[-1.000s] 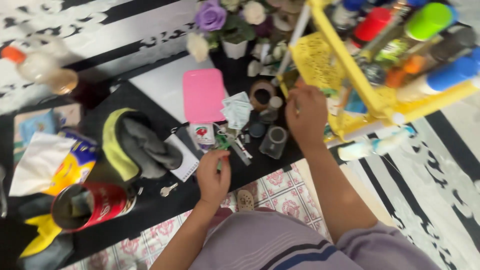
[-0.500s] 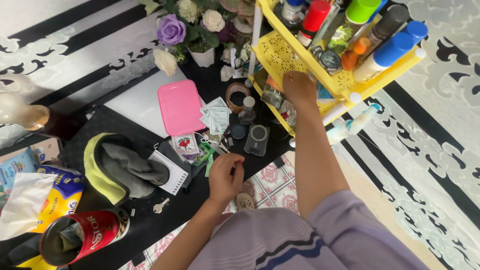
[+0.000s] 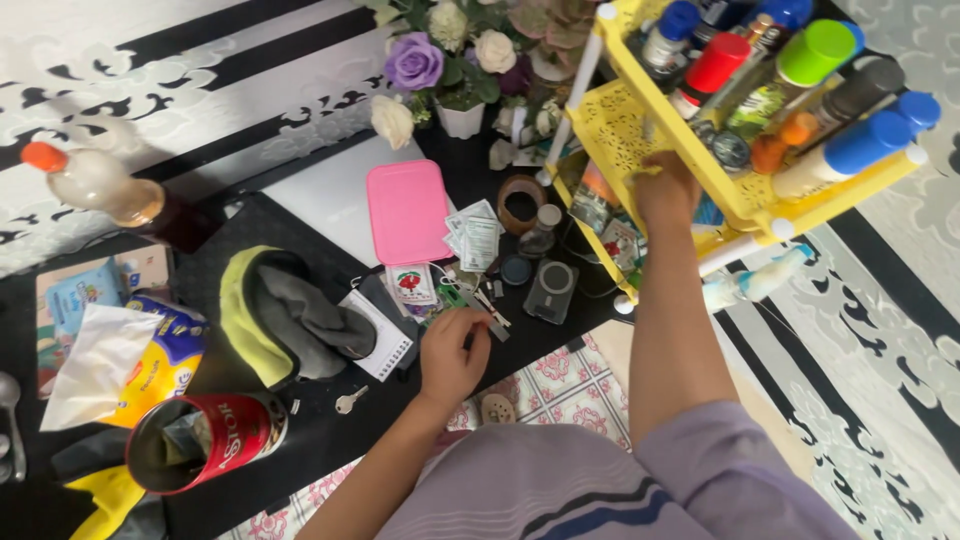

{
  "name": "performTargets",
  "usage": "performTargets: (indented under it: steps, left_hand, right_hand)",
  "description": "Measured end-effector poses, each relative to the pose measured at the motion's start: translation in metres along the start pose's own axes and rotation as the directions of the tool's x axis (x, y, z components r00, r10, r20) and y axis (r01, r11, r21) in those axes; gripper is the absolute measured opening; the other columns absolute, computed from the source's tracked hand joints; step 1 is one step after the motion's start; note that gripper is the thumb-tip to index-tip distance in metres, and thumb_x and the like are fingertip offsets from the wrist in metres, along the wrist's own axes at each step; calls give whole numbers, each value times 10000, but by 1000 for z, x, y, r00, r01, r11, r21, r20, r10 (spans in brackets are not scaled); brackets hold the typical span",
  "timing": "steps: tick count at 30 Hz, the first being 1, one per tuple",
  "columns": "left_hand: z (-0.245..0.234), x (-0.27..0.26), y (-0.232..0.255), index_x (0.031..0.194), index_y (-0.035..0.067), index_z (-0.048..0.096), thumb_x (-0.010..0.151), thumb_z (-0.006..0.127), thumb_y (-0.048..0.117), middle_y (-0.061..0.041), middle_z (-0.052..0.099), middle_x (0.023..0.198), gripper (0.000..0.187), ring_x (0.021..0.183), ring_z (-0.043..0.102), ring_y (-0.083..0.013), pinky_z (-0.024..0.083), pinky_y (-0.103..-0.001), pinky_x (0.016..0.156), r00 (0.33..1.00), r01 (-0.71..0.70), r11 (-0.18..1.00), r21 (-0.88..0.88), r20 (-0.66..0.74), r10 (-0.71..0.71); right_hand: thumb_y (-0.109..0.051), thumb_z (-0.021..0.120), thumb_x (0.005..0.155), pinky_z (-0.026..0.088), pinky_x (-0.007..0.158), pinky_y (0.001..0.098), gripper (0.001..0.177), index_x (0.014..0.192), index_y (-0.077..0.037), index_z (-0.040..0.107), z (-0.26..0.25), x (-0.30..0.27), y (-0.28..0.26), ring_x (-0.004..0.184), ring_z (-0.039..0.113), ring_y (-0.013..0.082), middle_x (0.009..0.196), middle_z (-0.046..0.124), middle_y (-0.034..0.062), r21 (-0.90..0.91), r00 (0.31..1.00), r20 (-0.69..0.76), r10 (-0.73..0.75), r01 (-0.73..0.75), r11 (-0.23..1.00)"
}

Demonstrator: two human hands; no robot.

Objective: Organizing and cleaning personal care items on a small plastic shelf and a desk.

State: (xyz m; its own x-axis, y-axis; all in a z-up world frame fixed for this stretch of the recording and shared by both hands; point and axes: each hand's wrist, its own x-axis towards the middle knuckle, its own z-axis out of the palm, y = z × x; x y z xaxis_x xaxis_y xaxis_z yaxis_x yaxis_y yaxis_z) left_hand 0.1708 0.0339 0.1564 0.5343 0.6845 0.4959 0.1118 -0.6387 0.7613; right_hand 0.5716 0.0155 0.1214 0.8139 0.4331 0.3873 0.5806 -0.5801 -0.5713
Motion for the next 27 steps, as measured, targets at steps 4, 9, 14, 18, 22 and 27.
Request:
performTargets:
  steps: [4, 9, 14, 18, 22, 27]
  left_hand:
    - [-11, 6, 0, 945, 38, 662, 803, 668, -57, -123, 679, 884, 171, 773, 648, -324, 498, -408, 695, 999, 46, 999, 12, -20, -45]
    - [-21, 19, 0, 982, 43, 650, 858, 670, -52, -120, 692, 942, 158, 882, 665, -321, 519, -388, 767, 987, -28, 1000, 5, -160, 29]
    - [-40, 48, 16, 1139, 64, 669, 897, 712, 8, -86, 695, 1038, 253, 904, 696, -223, 552, -322, 806, 985, 67, 988, -137, -151, -87]
    - [-84, 76, 70, 1303, 84, 642, 912, 750, 69, -74, 683, 1172, 406, 982, 703, -179, 565, -297, 825, 990, 8, 972, -236, -133, -41]
    - [-122, 70, 76, 1281, 105, 664, 911, 752, 84, -57, 692, 1124, 381, 966, 708, -164, 560, -275, 811, 980, -76, 994, -78, -188, 60]
    - [-161, 41, 76, 1137, 74, 686, 938, 746, 79, -60, 663, 1007, 208, 876, 660, -180, 536, -278, 789, 938, -35, 994, 100, -339, 67]
  right_hand:
    - [-168, 740, 888, 501, 912, 457, 77, 916, -117, 790, 4, -3, 16, 981, 659, 381, 995, 727, 160, -68, 998, 48, 30, -26, 997]
    - [-103, 703, 901, 509, 747, 324, 136, 979, 2, 738, -23, -23, -25, 824, 636, 242, 882, 677, 113, 550, 990, 55, 128, -137, 824]
    - [11, 604, 943, 554, 770, 265, 179, 1101, 58, 673, -26, -71, -71, 855, 640, 192, 944, 668, 96, 879, 880, 474, -40, -470, 74]
    - [11, 569, 996, 570, 854, 250, 223, 1206, 74, 613, -53, -128, -162, 953, 685, 194, 1062, 671, 116, 546, 596, 722, -352, -803, -239]
    - [-28, 602, 964, 565, 856, 239, 297, 1232, 99, 617, -66, -156, -236, 935, 678, 142, 1121, 711, 121, 371, 425, 740, -521, -905, -210]
    - [-30, 639, 951, 542, 734, 237, 297, 1243, 27, 640, -62, -181, -275, 831, 639, 99, 951, 652, 18, 399, 239, 709, -663, -912, 98]
